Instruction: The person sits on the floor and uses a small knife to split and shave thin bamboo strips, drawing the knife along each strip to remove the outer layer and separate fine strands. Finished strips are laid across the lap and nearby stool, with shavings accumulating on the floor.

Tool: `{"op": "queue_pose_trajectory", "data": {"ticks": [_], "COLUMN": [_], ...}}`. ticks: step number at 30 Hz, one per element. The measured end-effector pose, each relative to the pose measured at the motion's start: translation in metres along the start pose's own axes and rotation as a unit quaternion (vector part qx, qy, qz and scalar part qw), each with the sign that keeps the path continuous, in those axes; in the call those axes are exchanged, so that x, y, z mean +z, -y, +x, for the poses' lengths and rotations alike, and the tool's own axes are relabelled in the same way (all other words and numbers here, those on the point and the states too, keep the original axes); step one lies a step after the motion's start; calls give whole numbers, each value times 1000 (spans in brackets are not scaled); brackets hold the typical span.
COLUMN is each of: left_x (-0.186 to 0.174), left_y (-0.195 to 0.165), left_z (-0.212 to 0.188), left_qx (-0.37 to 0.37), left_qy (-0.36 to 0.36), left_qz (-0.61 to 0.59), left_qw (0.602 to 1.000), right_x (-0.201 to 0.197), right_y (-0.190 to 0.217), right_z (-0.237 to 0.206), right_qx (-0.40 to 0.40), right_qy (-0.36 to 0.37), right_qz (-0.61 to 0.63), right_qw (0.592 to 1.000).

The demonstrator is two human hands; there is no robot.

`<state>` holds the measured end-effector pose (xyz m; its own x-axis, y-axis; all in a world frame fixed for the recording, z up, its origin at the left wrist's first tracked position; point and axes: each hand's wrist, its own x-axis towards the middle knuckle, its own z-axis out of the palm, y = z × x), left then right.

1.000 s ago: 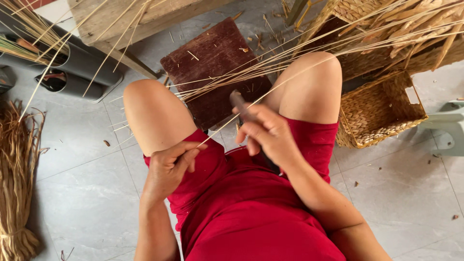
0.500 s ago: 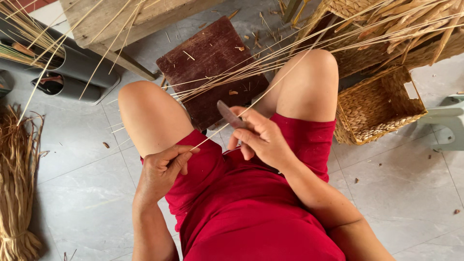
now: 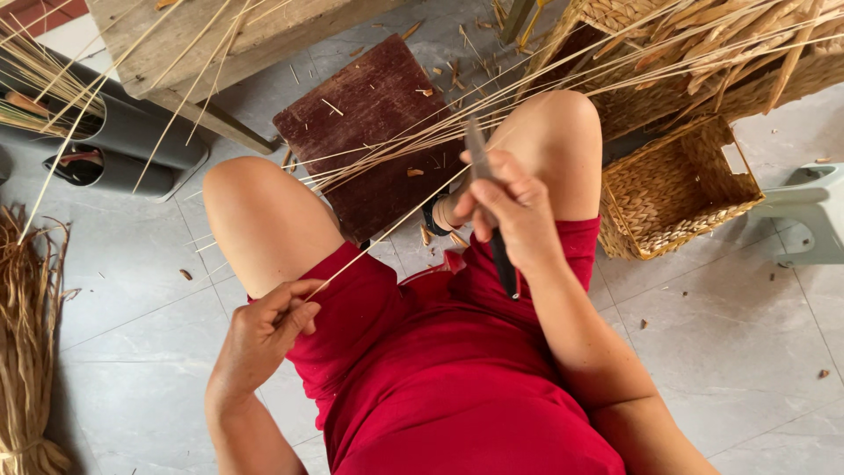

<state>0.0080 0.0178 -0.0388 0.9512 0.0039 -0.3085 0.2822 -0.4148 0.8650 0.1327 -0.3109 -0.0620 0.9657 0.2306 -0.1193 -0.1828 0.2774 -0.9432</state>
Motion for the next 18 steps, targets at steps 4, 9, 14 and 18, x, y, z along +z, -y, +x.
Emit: {"op": "queue_pose_trajectory", "data": {"ticks": [4,9,14,18], "left_x": [15,14,2,-4], "left_y": [-8,-4,8,17], "left_z": [8,10,2,1], "left_qx": [18,66,3,-12], "left_qy": [-4,-21,-40,-33], "left_qz": [-23,-34,-14,-19], "left_qw": [1000,997,999,999], "right_x": [16,5,-23,-43], "right_y": [-6,-3,9,19], "right_z": [-9,-4,6,5], "right_qx": [21,14,-34,-56], "right_qy": [51,13,-44,-87], "right_qz": [-22,-18,29,44], "right_qw": [998,1000,998,994]}}
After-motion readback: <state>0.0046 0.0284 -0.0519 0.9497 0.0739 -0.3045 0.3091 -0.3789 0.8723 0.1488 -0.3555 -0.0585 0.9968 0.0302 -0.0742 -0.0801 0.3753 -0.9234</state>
